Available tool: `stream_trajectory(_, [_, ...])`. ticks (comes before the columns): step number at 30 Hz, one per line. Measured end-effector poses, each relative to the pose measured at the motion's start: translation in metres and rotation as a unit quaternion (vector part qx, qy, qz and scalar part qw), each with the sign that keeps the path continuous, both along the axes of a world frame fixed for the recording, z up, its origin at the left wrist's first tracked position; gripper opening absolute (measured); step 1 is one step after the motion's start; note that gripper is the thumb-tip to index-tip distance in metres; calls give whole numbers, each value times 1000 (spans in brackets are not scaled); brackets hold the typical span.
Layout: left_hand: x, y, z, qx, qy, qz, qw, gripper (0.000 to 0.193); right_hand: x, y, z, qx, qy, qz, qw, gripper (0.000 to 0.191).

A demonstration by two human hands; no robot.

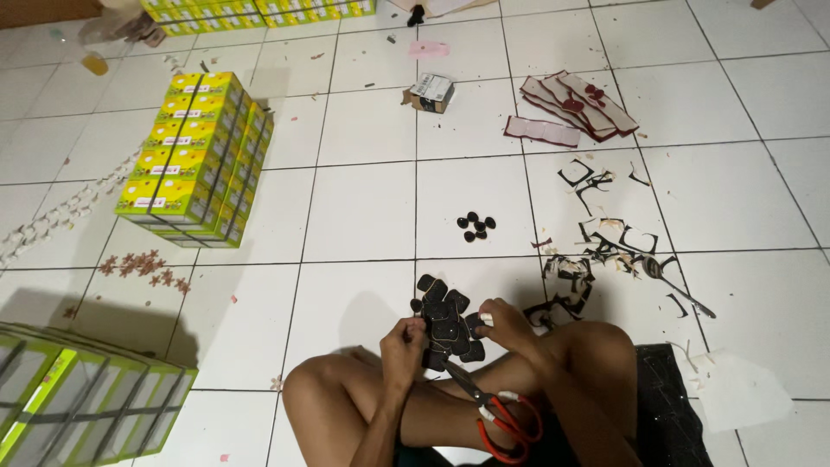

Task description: The person sits on the floor assembling small black fabric-covered pieces, holding each piece in the hands and smoothing or trimming its edges, occasionally using a small sanding strip and keeping scissors on the lap. Finished pieces are set on the floor beside the pile of boxes.

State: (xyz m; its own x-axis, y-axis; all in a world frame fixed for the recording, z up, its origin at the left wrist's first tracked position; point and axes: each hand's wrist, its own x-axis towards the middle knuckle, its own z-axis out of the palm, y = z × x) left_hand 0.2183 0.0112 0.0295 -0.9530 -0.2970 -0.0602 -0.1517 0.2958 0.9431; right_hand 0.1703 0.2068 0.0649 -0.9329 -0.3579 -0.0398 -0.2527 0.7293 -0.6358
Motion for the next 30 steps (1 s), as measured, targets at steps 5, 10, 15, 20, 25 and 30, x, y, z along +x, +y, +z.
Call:
stream_trajectory(5, [40, 3, 4, -46, 10, -40, 998, 19, 37, -5, 4, -34, 39, 48, 998, 48])
stream_trajectory(10, [94, 0, 7, -13, 22, -85, 996, 29, 76, -12, 13, -193, -16, -43, 980, 26])
stream_trajectory(15, [132, 11, 21, 226, 16, -147, 963, 35, 145, -15, 6, -396, -144, -138, 896, 24])
stream_trajectory(20, [159, -13, 54, -24, 175, -166, 970, 24, 189, -20, 6, -398, -40, -105, 910, 27])
stream_trajectory(25, [176, -32, 74, -30, 279, -207, 937, 26, 199, -15, -2, -313, 121, -24, 942, 25])
stream_trajectory(30, [129, -85, 51, -80, 24, 27, 996, 32, 191, -5, -8, -234, 3, -158, 959, 26])
